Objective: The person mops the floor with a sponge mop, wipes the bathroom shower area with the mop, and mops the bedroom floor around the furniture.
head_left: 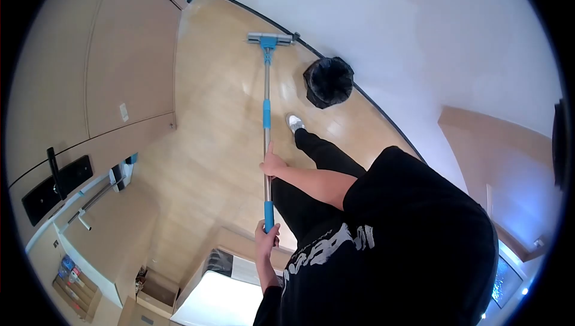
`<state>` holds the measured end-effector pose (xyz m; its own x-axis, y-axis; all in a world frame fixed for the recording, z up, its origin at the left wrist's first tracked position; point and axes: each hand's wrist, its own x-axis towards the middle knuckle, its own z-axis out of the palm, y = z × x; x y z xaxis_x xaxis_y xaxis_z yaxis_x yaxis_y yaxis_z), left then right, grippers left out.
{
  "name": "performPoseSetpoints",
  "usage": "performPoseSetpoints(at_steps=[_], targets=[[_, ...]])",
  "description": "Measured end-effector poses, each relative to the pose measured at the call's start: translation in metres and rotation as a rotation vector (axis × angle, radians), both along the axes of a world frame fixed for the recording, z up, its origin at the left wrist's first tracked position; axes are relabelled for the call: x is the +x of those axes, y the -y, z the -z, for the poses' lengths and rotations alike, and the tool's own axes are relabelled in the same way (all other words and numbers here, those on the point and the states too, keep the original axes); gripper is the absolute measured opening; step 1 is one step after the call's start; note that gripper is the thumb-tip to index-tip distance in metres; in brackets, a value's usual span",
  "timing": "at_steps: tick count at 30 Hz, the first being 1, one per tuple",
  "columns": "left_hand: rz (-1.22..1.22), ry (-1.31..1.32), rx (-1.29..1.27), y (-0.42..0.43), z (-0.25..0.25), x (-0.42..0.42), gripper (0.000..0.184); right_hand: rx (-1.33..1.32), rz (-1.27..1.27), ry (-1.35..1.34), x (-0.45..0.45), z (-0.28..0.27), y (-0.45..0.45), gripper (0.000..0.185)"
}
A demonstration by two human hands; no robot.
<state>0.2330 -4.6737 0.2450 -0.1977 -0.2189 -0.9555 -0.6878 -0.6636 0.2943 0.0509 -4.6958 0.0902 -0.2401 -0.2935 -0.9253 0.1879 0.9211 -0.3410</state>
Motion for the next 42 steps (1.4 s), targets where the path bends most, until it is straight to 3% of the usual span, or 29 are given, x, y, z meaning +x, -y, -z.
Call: performPoseSetpoints(at_steps=[2,4,8,13,26,28,32,34,37,42], targets=[[0.032,-0.013,-0.024,0.01,-0.009,-0.005,0.029,0.002,0.002,-0.008,0.002,-0.001,0.018,0.077],[0.112,-0.04,0.012,0.016,-0.002,-0.007,0.05,0.093,0.072,-0.085,0.007,0.004,0.02,0.066],[0.235,-0.086,0.003,0.02,-0.011,-0.01,0.051,0.115,0.294,-0.087,-0.001,0.03,0.037,0.073],[0.218,-0.082,0.064,0.025,-0.006,-0.007,0.048,0.025,0.484,-0.093,-0.005,0.025,0.036,0.063],[0.385,-0.058,0.108,0.082,0.017,0.03,0.045,-0.012,0.664,0.05,0.014,0.036,0.066,0.07],[0.35,-0.073,0.093,0.053,0.012,0.014,0.043,0.111,0.461,-0.284,0.015,0.078,0.059,0.063],[0.367,-0.124,0.038,-0.006,0.02,-0.008,0.045,0.124,0.47,-0.176,-0.016,0.054,0.02,0.06],[0.316,-0.1,0.097,-0.026,0.014,-0.019,0.048,0.057,0.414,-0.377,-0.02,0.044,0.001,0.058],[0.222,-0.069,0.223,-0.058,0.006,-0.03,0.05,0.041,0.294,-0.334,-0.026,0.032,-0.033,0.059],[0.069,-0.209,0.259,-0.174,0.022,-0.032,0.047,-0.022,0.279,-0.356,-0.022,0.057,-0.132,0.058]])
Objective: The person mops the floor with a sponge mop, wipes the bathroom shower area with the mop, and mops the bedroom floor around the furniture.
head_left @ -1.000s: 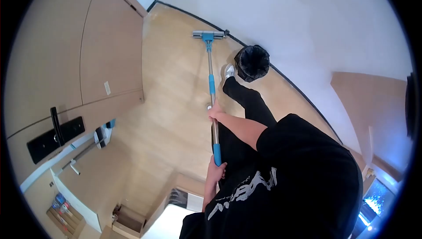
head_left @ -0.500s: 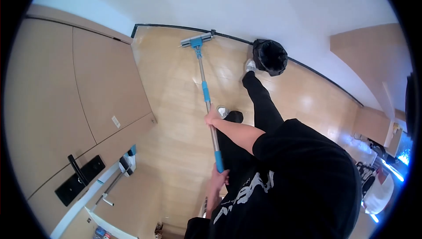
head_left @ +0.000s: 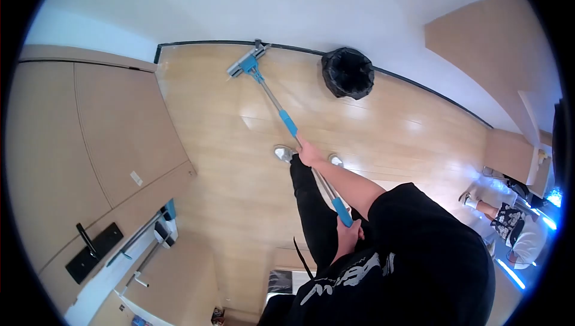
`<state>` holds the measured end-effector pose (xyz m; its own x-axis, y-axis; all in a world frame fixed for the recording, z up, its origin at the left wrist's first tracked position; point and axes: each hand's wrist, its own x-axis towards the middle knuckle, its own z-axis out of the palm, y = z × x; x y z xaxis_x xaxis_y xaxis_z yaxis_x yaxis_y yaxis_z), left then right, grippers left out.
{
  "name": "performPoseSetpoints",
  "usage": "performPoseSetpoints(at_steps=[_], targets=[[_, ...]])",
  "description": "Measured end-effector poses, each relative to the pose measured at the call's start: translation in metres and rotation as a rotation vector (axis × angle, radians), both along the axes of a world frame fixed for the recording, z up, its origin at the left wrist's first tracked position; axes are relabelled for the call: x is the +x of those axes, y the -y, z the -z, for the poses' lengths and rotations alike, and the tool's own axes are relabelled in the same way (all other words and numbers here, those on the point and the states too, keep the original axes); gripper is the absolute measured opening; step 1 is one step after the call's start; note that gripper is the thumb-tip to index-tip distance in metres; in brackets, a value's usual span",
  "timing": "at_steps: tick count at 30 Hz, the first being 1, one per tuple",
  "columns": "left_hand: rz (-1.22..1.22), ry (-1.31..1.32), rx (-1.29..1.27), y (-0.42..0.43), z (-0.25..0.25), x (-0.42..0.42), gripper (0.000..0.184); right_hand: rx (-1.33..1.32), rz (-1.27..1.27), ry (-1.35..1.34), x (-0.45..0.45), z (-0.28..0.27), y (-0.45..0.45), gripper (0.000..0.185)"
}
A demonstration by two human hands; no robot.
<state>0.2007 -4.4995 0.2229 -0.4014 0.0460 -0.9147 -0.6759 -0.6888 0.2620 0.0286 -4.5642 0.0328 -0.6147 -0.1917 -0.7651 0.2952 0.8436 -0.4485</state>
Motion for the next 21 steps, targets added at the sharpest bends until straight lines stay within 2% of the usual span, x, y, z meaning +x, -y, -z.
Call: performPoseSetpoints(at_steps=[1,3,6,9,12,16,17,18,20,21], targets=[[-0.057,-0.008,0.004,-0.025,0.004,0.0,0.047,-0.043,0.022,-0.024,-0.005,-0.004,-0.02,0.057],[0.029,0.044,-0.025,-0.062,0.0,0.004,0.046,-0.039,0.033,0.007,0.005,-0.008,-0.061,0.058],[0.083,0.052,-0.016,-0.106,0.004,0.033,0.047,-0.033,0.014,-0.101,0.027,0.008,-0.123,0.057],[0.131,0.103,-0.035,-0.143,-0.001,0.063,0.048,0.024,0.053,-0.027,0.059,0.001,-0.174,0.056],[0.277,0.107,-0.087,-0.162,0.001,0.093,0.049,-0.073,0.211,-0.146,0.085,0.006,-0.214,0.058],[0.54,-0.093,-0.354,-0.137,0.008,0.15,0.049,-0.047,0.265,-0.192,0.123,-0.005,-0.218,0.06],[0.587,-0.156,-0.44,-0.122,0.001,0.157,0.049,-0.049,0.359,-0.095,0.136,-0.004,-0.21,0.06],[0.647,-0.108,-0.447,-0.103,-0.001,0.168,0.048,-0.055,0.453,0.002,0.15,0.003,-0.2,0.061],[0.681,0.0,-0.408,-0.065,-0.001,0.204,0.045,-0.031,0.455,-0.184,0.188,0.01,-0.172,0.062],[0.658,0.064,-0.359,-0.048,0.0,0.228,0.043,-0.019,0.457,-0.152,0.208,0.009,-0.158,0.063]])
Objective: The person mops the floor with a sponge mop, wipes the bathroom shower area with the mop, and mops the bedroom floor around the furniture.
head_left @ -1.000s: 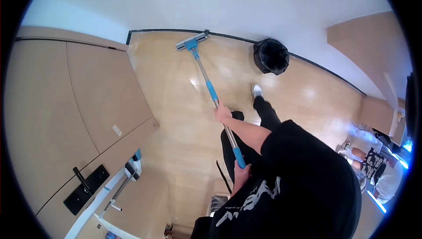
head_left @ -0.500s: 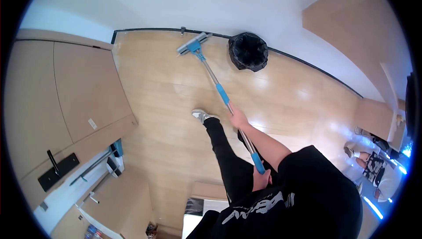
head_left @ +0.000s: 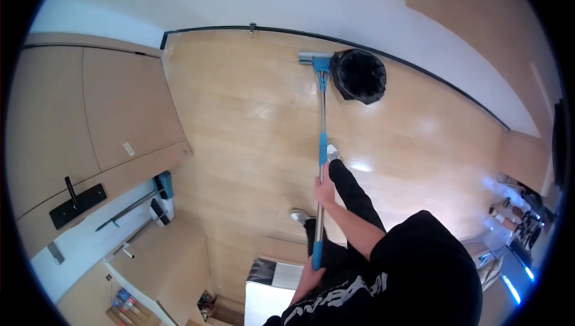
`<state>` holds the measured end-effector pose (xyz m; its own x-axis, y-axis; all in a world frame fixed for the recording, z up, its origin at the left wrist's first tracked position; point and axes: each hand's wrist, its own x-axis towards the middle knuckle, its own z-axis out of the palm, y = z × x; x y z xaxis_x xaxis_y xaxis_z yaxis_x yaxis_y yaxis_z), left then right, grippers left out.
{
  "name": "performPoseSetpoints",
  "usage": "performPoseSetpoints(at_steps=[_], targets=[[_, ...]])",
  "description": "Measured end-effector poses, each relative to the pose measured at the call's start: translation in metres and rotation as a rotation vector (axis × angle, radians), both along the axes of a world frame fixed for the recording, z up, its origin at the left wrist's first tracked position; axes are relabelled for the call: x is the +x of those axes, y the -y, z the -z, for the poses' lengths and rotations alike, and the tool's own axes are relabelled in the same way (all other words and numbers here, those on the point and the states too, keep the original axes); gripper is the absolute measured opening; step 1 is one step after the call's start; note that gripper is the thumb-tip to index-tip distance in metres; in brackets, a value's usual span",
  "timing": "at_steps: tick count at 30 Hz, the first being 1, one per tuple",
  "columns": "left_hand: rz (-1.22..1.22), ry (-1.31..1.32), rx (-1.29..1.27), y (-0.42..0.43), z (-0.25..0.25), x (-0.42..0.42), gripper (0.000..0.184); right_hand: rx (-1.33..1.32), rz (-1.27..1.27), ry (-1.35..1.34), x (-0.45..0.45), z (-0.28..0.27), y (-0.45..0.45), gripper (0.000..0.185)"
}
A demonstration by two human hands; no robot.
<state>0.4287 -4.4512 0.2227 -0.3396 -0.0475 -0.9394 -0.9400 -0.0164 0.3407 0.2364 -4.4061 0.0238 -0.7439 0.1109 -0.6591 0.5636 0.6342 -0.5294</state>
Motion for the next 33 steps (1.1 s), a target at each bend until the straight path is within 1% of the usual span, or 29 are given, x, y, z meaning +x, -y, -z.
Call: performPoseSetpoints(at_steps=[1,3,4,6,8,9,10,12,13,15,17,19,20,22,23,25,26,27,28,29,30,31,32,33], targets=[[0.016,-0.003,-0.005,0.01,-0.008,0.011,0.043,0.007,0.002,0.034,0.02,-0.002,0.01,0.064],[0.167,0.183,-0.015,0.028,-0.024,0.041,0.042,-0.03,0.038,0.111,0.069,-0.012,0.018,0.065],[0.194,0.026,-0.063,0.031,-0.011,0.095,0.043,-0.025,0.059,0.114,0.096,-0.015,0.025,0.065],[0.186,-0.001,-0.076,0.035,-0.024,0.138,0.043,-0.007,0.017,0.058,0.148,-0.02,0.027,0.065],[0.09,0.171,-0.038,0.046,-0.04,0.158,0.042,-0.015,0.035,0.094,0.175,-0.033,0.036,0.065],[0.128,0.201,-0.044,0.05,-0.045,0.155,0.04,-0.037,0.051,0.135,0.178,-0.038,0.039,0.065],[0.126,0.195,-0.045,0.051,-0.042,0.151,0.04,-0.038,0.049,0.129,0.173,-0.039,0.04,0.065],[0.185,-0.012,-0.11,0.056,-0.024,0.141,0.038,-0.038,0.027,0.106,0.151,-0.03,0.044,0.066],[0.195,0.01,-0.117,0.054,-0.007,0.136,0.037,-0.042,0.026,0.098,0.126,-0.027,0.045,0.066],[0.02,0.078,-0.031,0.046,0.013,0.086,0.037,-0.098,0.042,0.125,0.069,-0.024,0.043,0.067],[-0.141,0.068,0.028,0.035,0.026,0.021,0.033,0.062,-0.094,0.1,0.021,0.018,0.048,0.066],[-0.26,0.071,0.096,0.022,0.06,-0.017,0.031,0.04,-0.121,-0.038,-0.031,0.049,0.047,0.064],[-0.273,0.086,0.105,0.017,0.068,-0.037,0.031,0.049,-0.134,-0.023,-0.052,0.055,0.049,0.064],[-0.227,0.042,-0.055,0.011,0.074,-0.059,0.031,0.125,-0.19,0.059,-0.071,0.06,0.055,0.063],[-0.286,0.086,0.035,0.014,0.085,-0.031,0.032,0.128,-0.207,0.072,-0.062,0.057,0.055,0.063],[-0.172,0.106,-0.124,0.014,0.06,0.013,0.029,0.107,-0.175,0.084,0.001,0.046,0.055,0.064],[-0.108,0.064,-0.172,0.013,0.048,0.058,0.029,0.063,-0.182,0.168,0.034,0.021,0.052,0.064],[-0.054,0.242,-0.145,0.015,0.01,0.066,0.029,0.091,-0.189,0.295,0.067,-0.001,0.05,0.065],[-0.067,0.262,-0.151,0.003,-0.004,0.124,0.026,0.084,-0.198,0.237,0.111,-0.021,0.043,0.068],[-0.049,0.345,-0.141,-0.007,-0.022,0.179,0.025,0.118,-0.27,0.294,0.146,-0.04,0.036,0.07],[-0.049,0.406,-0.125,-0.012,-0.046,0.191,0.025,0.11,-0.278,0.381,0.184,-0.054,0.027,0.072],[-0.061,0.459,-0.107,-0.017,-0.062,0.199,0.024,0.105,-0.288,0.388,0.206,-0.074,0.02,0.072],[-0.07,0.495,-0.094,-0.025,-0.072,0.205,0.024,0.101,-0.3,0.398,0.217,-0.089,0.014,0.073],[-0.083,0.509,-0.087,-0.03,-0.074,0.208,0.023,0.101,-0.322,0.401,0.214,-0.091,0.011,0.073]])
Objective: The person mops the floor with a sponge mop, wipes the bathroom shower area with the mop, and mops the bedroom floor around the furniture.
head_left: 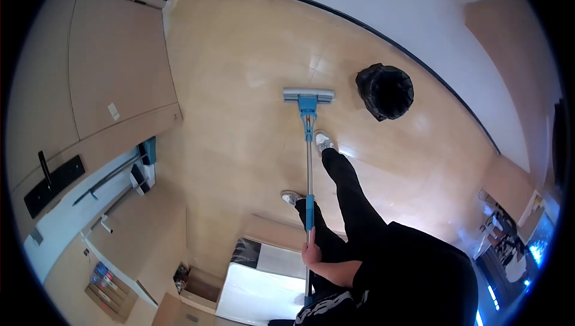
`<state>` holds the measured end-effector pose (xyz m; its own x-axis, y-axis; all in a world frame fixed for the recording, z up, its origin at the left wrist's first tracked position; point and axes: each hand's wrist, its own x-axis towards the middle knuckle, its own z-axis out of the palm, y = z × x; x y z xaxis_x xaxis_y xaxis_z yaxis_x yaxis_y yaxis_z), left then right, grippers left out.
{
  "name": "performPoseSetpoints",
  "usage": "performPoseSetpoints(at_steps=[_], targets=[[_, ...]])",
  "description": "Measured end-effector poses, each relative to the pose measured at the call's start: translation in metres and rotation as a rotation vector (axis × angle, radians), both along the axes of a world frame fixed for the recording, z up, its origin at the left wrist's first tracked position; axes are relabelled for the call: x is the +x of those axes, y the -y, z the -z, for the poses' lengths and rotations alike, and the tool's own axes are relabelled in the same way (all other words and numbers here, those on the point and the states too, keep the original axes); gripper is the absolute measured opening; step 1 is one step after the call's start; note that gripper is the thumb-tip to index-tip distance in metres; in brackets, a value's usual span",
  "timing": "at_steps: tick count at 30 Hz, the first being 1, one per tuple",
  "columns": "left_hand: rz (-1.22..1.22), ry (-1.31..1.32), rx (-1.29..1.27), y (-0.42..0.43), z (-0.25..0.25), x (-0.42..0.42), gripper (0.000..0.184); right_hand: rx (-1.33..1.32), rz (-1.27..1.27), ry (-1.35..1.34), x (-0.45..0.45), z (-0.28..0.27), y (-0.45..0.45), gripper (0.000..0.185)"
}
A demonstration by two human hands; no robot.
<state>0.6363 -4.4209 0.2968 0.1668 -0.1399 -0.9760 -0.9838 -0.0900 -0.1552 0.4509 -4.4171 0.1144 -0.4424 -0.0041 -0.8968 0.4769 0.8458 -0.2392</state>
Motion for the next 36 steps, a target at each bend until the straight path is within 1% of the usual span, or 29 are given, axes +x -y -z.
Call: performPoseSetpoints(at_steps=[2,4,5,6,7,8,9,10,11,12,13,14,17,18,19,20,21,22,23,24,25,27,28,29,30,33,34,35,36], targets=[[-0.007,-0.044,-0.013,-0.012,0.01,0.003,0.022,-0.05,0.035,0.013,-0.014,0.004,0.0,0.074],[0.006,-0.168,-0.073,-0.023,0.039,-0.008,0.021,-0.065,-0.002,-0.023,-0.037,0.043,0.002,0.074],[0.02,-0.248,-0.117,-0.02,0.059,-0.036,0.021,-0.065,-0.001,-0.059,-0.067,0.054,0.011,0.073],[0.037,-0.327,-0.162,-0.015,0.078,-0.07,0.021,-0.046,-0.034,-0.163,-0.098,0.068,0.024,0.072],[-0.139,-0.231,-0.075,-0.006,0.103,-0.109,0.022,-0.051,-0.021,-0.145,-0.126,0.096,0.031,0.071],[-0.071,-0.422,-0.176,-0.018,0.153,-0.095,0.021,-0.051,-0.018,-0.118,-0.17,0.103,0.045,0.072],[-0.178,-0.358,-0.099,0.006,0.145,-0.179,0.023,-0.025,-0.106,-0.169,-0.207,0.121,0.055,0.071],[-0.488,-0.337,0.049,0.013,0.154,-0.22,0.024,-0.089,-0.083,-0.209,-0.244,0.146,0.059,0.069],[-0.38,-0.542,-0.063,0.01,0.17,-0.256,0.027,-0.035,-0.205,-0.313,-0.283,0.157,0.068,0.066],[-0.342,-0.641,-0.134,-0.007,0.203,-0.267,0.027,-0.114,-0.188,-0.351,-0.313,0.163,0.07,0.064],[-0.325,-0.52,-0.094,0.01,0.155,-0.326,0.028,-0.09,-0.241,-0.355,-0.336,0.153,0.07,0.064],[-0.3,-0.451,-0.087,0.009,0.141,-0.337,0.03,-0.071,-0.298,-0.362,-0.347,0.14,0.072,0.064],[-0.418,-0.409,-0.02,0.002,0.11,-0.288,0.032,-0.017,-0.356,-0.367,-0.297,0.113,0.056,0.065],[-0.342,-0.583,-0.207,-0.02,0.127,-0.231,0.032,-0.032,-0.336,-0.403,-0.259,0.12,0.047,0.065],[-0.402,-0.549,-0.16,-0.014,0.107,-0.202,0.032,-0.053,-0.323,-0.439,-0.216,0.126,0.04,0.066],[-0.492,-0.439,-0.096,-0.011,0.085,-0.167,0.032,0.012,-0.343,-0.273,-0.18,0.11,0.037,0.066],[-0.456,-0.437,-0.082,-0.011,0.064,-0.134,0.028,0.033,-0.339,-0.253,-0.137,0.095,0.031,0.067],[-0.407,-0.403,-0.141,-0.029,0.054,-0.091,0.026,-0.015,-0.362,-0.215,-0.098,0.075,0.019,0.068],[-0.351,-0.365,-0.199,-0.052,0.043,-0.049,0.025,-0.088,-0.365,-0.336,-0.054,0.062,0.004,0.069],[-0.291,-0.386,-0.252,-0.068,0.021,-0.019,0.025,-0.017,-0.387,-0.145,-0.02,0.049,-0.007,0.07],[-0.236,-0.409,-0.312,-0.084,0.0,0.006,0.026,-0.005,-0.477,-0.152,0.015,0.034,-0.021,0.071],[-0.453,-0.293,-0.245,-0.105,-0.045,0.041,0.028,-0.007,-0.621,-0.043,0.072,0.005,-0.04,0.078],[-0.45,-0.312,-0.323,-0.142,-0.041,0.077,0.026,-0.021,-0.684,0.019,0.093,-0.006,-0.051,0.08],[-0.443,-0.332,-0.401,-0.177,-0.037,0.113,0.025,-0.038,-0.713,0.115,0.116,-0.005,-0.063,0.083],[-0.474,-0.311,-0.437,-0.19,-0.041,0.12,0.025,-0.063,-0.807,0.163,0.128,-0.013,-0.07,0.087],[-0.606,-0.194,-0.459,-0.19,-0.022,0.119,0.025,-0.148,-1.125,0.222,0.13,-0.021,-0.077,0.097],[-0.662,-0.166,-0.46,-0.182,-0.013,0.116,0.025,-0.151,-1.168,0.372,0.112,-0.018,-0.057,0.099],[-0.697,-0.134,-0.449,-0.177,-0.01,0.116,0.025,-0.129,-1.173,0.551,0.096,-0.03,-0.042,0.101],[-0.733,-0.111,-0.446,-0.17,-0.005,0.115,0.025,-0.107,-1.278,0.486,0.085,-0.019,-0.027,0.089]])
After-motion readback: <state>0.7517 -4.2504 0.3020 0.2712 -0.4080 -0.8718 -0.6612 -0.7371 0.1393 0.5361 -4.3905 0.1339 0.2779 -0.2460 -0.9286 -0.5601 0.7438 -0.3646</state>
